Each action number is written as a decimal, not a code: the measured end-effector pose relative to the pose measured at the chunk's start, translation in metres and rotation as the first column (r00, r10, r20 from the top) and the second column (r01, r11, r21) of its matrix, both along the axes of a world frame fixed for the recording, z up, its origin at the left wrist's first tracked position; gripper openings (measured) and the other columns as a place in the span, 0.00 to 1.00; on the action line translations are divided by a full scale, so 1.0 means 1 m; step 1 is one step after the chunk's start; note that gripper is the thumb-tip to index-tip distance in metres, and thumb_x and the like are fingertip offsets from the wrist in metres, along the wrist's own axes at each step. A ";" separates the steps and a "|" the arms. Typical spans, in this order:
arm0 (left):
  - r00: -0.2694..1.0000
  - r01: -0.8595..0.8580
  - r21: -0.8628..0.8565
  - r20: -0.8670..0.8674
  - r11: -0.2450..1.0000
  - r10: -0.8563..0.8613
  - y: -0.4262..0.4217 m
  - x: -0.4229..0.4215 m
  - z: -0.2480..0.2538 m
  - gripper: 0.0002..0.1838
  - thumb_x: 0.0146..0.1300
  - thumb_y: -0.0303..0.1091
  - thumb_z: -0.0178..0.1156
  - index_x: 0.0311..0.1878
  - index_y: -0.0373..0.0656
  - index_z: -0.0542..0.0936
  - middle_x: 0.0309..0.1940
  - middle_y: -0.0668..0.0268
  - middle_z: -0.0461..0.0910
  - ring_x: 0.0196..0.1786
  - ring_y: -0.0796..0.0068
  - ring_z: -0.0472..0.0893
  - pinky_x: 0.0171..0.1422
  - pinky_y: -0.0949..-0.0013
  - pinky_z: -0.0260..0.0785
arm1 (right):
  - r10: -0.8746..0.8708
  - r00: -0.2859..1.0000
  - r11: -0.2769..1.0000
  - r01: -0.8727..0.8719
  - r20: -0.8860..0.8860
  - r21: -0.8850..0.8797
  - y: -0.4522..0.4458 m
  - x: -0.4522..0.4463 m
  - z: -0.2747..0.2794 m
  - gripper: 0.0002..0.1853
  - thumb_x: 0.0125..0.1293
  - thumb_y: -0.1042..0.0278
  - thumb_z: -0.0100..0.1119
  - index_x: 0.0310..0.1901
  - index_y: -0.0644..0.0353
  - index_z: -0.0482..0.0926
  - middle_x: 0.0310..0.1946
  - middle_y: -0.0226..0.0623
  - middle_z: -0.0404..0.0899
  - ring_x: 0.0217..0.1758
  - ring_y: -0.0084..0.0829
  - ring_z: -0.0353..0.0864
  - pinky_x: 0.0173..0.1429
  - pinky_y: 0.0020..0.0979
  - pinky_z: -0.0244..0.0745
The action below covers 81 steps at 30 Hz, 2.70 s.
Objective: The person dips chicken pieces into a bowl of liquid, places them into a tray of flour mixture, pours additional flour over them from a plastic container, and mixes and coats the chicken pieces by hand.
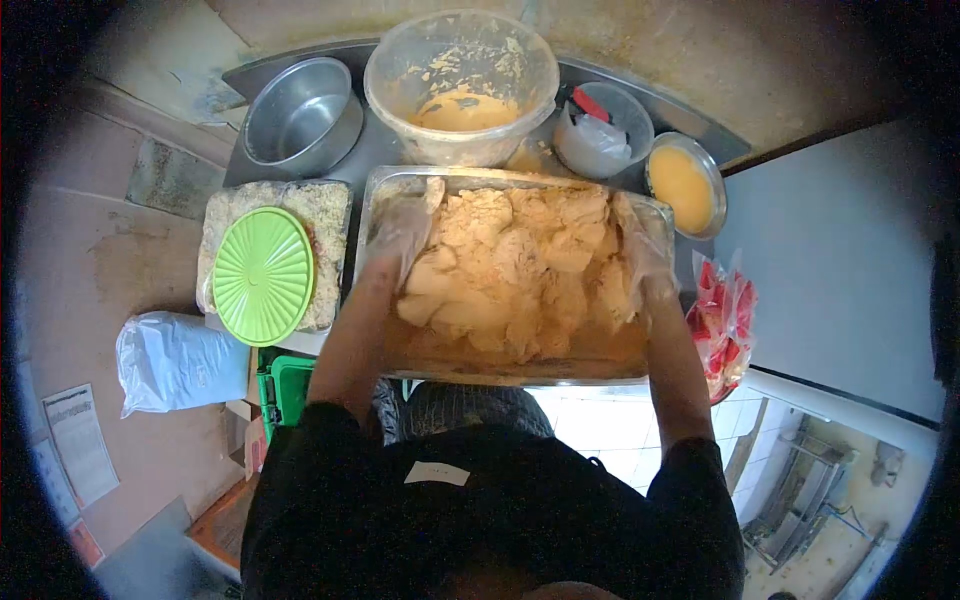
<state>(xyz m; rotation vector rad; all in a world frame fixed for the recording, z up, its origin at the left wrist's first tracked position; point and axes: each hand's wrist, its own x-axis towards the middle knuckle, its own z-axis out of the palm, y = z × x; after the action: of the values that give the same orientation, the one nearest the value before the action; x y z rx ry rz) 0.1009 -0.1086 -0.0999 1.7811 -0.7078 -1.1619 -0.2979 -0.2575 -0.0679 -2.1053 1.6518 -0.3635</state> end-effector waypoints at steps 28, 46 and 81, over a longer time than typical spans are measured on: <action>0.723 0.684 -0.141 0.260 0.716 -0.640 0.007 -0.050 0.128 0.22 0.71 0.45 0.57 0.57 0.37 0.79 0.55 0.49 0.78 0.59 0.60 0.76 0.64 0.56 0.68 | 0.113 0.635 0.796 -0.518 0.764 0.312 0.096 -0.004 0.066 0.20 0.65 0.76 0.55 0.60 0.63 0.76 0.60 0.42 0.77 0.58 0.36 0.79 0.57 0.32 0.80; -0.606 0.535 0.277 0.784 0.798 0.134 0.053 -0.137 -0.079 0.19 0.74 0.38 0.53 0.61 0.37 0.73 0.53 0.58 0.77 0.56 0.67 0.78 0.58 0.58 0.74 | 0.531 0.743 0.836 -0.539 -0.408 0.106 0.107 0.092 -0.104 0.18 0.64 0.58 0.58 0.51 0.60 0.79 0.48 0.50 0.81 0.55 0.46 0.78 0.63 0.45 0.70; 0.962 0.074 -0.029 -0.261 0.997 -0.079 0.076 -0.023 -0.007 0.29 0.76 0.52 0.48 0.69 0.40 0.70 0.59 0.60 0.77 0.55 0.68 0.78 0.61 0.65 0.71 | 0.011 0.852 0.597 -0.426 0.524 0.680 0.112 0.054 0.048 0.23 0.71 0.58 0.60 0.64 0.56 0.75 0.57 0.39 0.79 0.57 0.32 0.80 0.58 0.34 0.76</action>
<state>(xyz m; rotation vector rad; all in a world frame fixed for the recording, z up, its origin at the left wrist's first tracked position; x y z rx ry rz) 0.0779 -0.0323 -0.1071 1.5570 -0.6318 -1.4074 -0.2435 -0.1454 -0.0201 -1.3592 0.9461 -0.0258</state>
